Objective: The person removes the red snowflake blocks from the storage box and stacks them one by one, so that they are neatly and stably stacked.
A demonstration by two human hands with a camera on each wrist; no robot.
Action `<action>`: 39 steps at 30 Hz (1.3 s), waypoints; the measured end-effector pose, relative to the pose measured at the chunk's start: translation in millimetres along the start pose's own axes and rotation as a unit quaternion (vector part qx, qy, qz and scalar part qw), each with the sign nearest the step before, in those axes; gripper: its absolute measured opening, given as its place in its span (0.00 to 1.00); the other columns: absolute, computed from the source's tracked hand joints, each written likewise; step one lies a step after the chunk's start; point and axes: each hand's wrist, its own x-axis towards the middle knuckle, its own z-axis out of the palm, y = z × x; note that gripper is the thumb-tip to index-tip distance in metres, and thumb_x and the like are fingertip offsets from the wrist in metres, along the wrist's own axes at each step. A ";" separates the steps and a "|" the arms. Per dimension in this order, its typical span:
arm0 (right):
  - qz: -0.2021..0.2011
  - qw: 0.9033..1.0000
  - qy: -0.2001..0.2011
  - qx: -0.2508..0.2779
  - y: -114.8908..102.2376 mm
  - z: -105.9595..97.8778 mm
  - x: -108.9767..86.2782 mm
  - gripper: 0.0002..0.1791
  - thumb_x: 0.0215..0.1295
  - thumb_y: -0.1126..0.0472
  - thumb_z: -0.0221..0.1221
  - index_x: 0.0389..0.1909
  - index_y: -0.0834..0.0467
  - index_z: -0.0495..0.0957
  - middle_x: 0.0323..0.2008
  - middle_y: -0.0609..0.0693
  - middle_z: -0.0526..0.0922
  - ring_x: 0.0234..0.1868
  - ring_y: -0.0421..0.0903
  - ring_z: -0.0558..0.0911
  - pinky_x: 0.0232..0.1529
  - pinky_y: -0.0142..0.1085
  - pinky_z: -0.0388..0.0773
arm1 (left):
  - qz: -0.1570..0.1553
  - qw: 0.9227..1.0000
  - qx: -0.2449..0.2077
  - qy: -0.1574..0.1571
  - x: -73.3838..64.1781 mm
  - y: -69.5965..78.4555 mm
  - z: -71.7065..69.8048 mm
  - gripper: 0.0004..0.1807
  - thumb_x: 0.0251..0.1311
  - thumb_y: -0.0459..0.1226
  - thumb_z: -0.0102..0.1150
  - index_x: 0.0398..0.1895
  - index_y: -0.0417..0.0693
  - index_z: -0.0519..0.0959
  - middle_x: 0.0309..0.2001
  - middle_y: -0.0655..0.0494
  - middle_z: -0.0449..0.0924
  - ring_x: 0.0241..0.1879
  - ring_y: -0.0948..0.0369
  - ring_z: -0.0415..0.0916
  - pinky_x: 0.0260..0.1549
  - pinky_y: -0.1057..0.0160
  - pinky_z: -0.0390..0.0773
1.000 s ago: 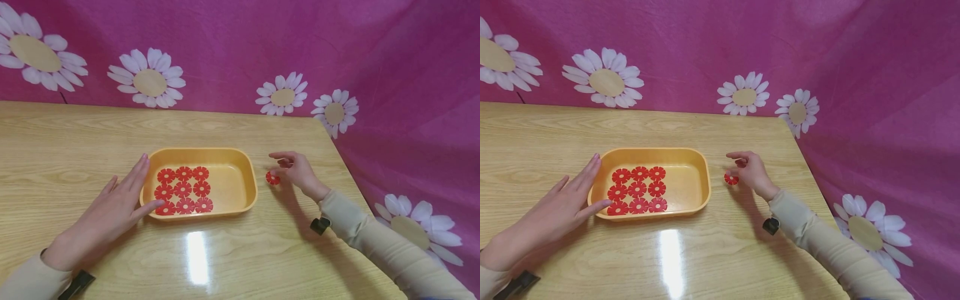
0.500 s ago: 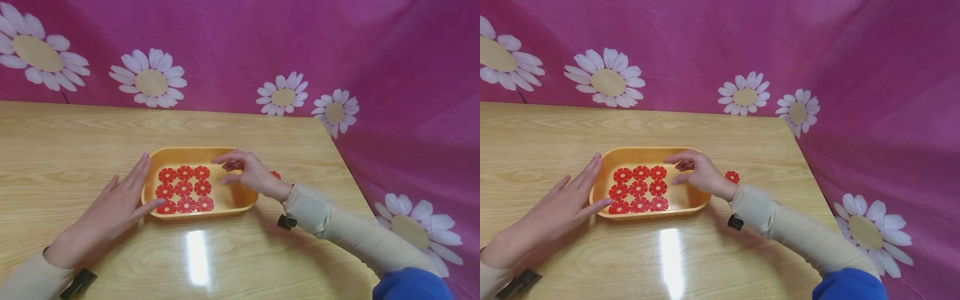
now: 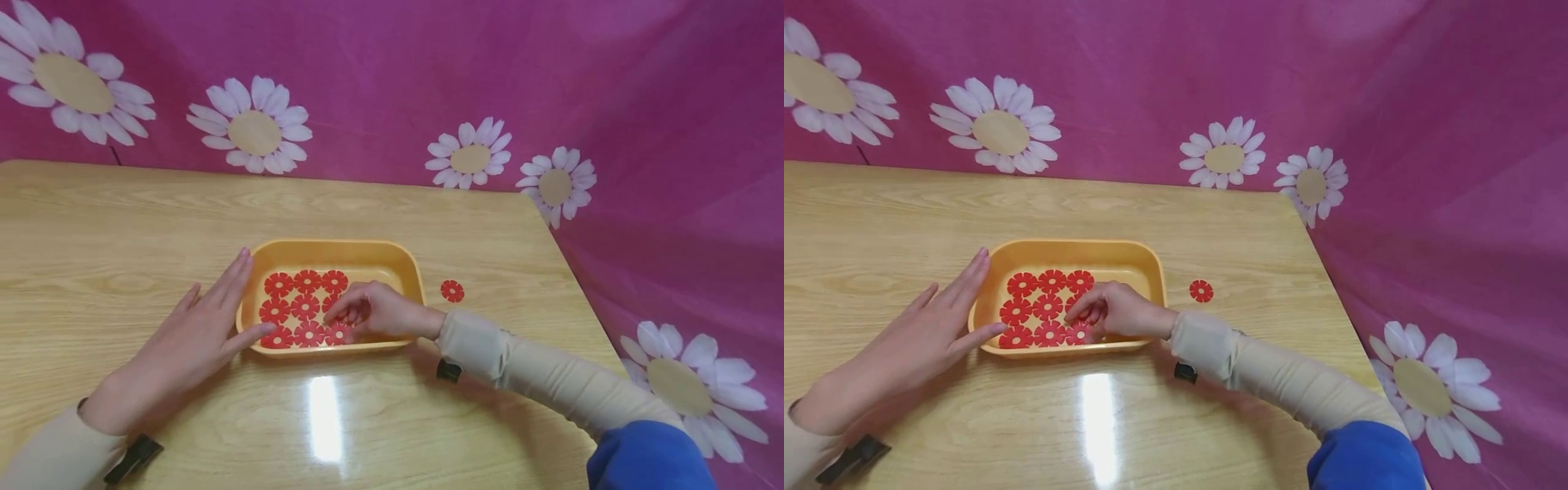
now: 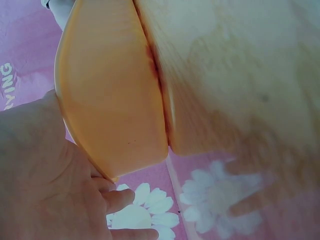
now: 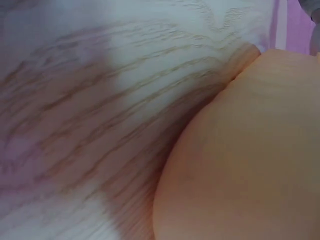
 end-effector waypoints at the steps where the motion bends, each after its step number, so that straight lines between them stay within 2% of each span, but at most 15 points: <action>1: -0.001 1.000 -0.002 -0.013 0.1 -0.1 0.5 0.17 0.55 0.75 0.68 0.46 0.63 0.85 0.41 0.51 0.82 0.38 0.45 0.78 0.39 0.31 0.80 | -0.001 1.000 -0.001 0.000 0.3 -0.1 -0.2 0.56 0.64 0.65 0.48 0.78 0.50 0.28 0.78 0.57 0.21 0.76 0.46 0.34 0.66 0.31 0.38; 9: -0.009 0.997 -0.008 -0.073 0.3 0.7 4.1 0.15 0.55 0.76 0.67 0.44 0.61 0.85 0.37 0.49 0.81 0.35 0.45 0.77 0.36 0.28 0.76 | -0.002 1.000 0.000 0.001 0.1 0.2 -1.4 0.55 0.64 0.65 0.48 0.78 0.51 0.28 0.78 0.58 0.22 0.76 0.46 0.36 0.67 0.31 0.40; 13: -0.015 0.996 0.002 -0.090 -0.8 2.2 2.6 0.14 0.53 0.75 0.69 0.40 0.60 0.82 0.37 0.49 0.79 0.36 0.46 0.76 0.36 0.30 0.77 | 0.002 1.000 -0.009 0.002 0.0 1.0 -1.0 0.55 0.65 0.64 0.47 0.78 0.52 0.27 0.78 0.58 0.22 0.76 0.46 0.36 0.67 0.32 0.39; 18: -0.019 0.995 0.012 -0.095 -2.3 3.1 1.8 0.15 0.51 0.74 0.71 0.37 0.60 0.78 0.34 0.49 0.78 0.33 0.45 0.76 0.34 0.30 0.78 | 0.002 1.000 0.001 0.002 0.4 0.2 -0.9 0.55 0.64 0.65 0.48 0.78 0.51 0.28 0.78 0.58 0.22 0.76 0.47 0.36 0.67 0.32 0.41; 21: -0.020 0.996 0.013 -0.088 -2.8 2.8 1.6 0.15 0.51 0.74 0.71 0.37 0.59 0.78 0.32 0.48 0.78 0.31 0.45 0.76 0.32 0.29 0.77 | 0.005 1.000 0.007 0.001 0.8 -0.4 -1.2 0.56 0.64 0.65 0.49 0.78 0.50 0.28 0.78 0.56 0.23 0.76 0.47 0.35 0.66 0.31 0.41; 25: -0.025 0.997 0.015 -0.074 -2.2 1.2 0.3 0.14 0.52 0.73 0.71 0.39 0.59 0.81 0.35 0.47 0.81 0.31 0.47 0.76 0.32 0.30 0.77 | 0.006 1.000 0.006 -0.001 0.7 -0.6 -0.9 0.56 0.64 0.65 0.49 0.78 0.48 0.28 0.78 0.54 0.23 0.76 0.46 0.35 0.66 0.31 0.41; 30: -0.010 0.999 0.023 -0.042 -1.0 -5.9 -2.6 0.15 0.53 0.73 0.70 0.42 0.61 0.84 0.38 0.47 0.83 0.28 0.45 0.77 0.31 0.31 0.79 | 0.001 1.000 0.004 0.001 -1.0 0.3 0.4 0.55 0.65 0.64 0.48 0.78 0.50 0.28 0.78 0.58 0.22 0.76 0.47 0.35 0.67 0.32 0.41; 34: 0.005 0.999 0.044 0.004 -6.4 -21.9 -8.7 0.17 0.52 0.78 0.68 0.43 0.64 0.83 0.39 0.50 0.83 0.24 0.43 0.76 0.30 0.33 0.80 | 0.002 1.000 0.003 0.004 -1.5 0.3 0.9 0.55 0.65 0.63 0.48 0.78 0.50 0.28 0.78 0.58 0.21 0.76 0.46 0.36 0.67 0.32 0.41; 39: 0.023 0.993 0.099 0.063 -13.4 -52.3 -24.7 0.20 0.50 0.79 0.69 0.45 0.64 0.83 0.42 0.53 0.84 0.25 0.47 0.79 0.33 0.36 0.82 | 0.002 1.000 0.002 0.007 -2.0 0.1 0.8 0.54 0.65 0.64 0.48 0.78 0.52 0.28 0.78 0.59 0.22 0.76 0.47 0.37 0.67 0.32 0.42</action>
